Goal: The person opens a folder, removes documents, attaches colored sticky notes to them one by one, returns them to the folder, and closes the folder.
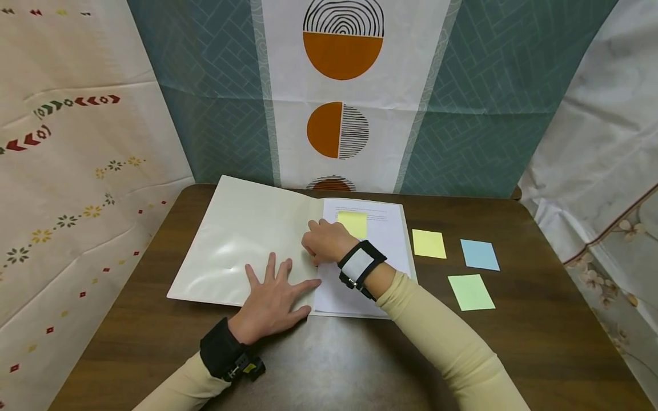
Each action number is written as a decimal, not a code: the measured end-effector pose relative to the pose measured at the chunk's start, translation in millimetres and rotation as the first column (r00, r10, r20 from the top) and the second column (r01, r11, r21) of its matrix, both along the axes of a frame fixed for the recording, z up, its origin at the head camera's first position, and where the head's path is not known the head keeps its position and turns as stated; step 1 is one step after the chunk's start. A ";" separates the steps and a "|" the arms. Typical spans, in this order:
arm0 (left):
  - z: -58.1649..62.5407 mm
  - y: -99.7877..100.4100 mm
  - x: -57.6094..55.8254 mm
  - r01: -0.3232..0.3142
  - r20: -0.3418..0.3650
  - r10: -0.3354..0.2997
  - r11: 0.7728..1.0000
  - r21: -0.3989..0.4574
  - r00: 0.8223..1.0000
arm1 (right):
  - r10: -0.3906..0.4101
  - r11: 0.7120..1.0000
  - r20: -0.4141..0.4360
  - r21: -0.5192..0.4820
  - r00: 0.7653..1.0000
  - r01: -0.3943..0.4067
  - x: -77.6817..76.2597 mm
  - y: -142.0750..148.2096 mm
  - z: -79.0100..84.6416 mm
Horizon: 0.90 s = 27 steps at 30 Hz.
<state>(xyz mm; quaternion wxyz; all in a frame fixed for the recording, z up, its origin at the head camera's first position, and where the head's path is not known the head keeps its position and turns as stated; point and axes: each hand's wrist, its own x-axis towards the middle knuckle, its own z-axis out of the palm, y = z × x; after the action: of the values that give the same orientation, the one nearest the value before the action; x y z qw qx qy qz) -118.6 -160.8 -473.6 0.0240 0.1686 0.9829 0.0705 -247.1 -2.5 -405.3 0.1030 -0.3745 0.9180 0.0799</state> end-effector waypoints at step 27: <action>-1.2 -1.3 0.1 0.000 0.030 -0.001 0.999 0.038 1.000 | 0.082 0.997 0.070 -0.014 0.994 -0.082 0.3 -0.8 0.6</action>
<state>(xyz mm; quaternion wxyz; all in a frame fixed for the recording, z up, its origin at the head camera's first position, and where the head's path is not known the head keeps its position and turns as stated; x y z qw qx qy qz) -118.5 -162.1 -474.8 0.0355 0.1682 0.9809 0.0915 -246.8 -3.4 -404.7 0.1298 -0.4150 0.8981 0.0656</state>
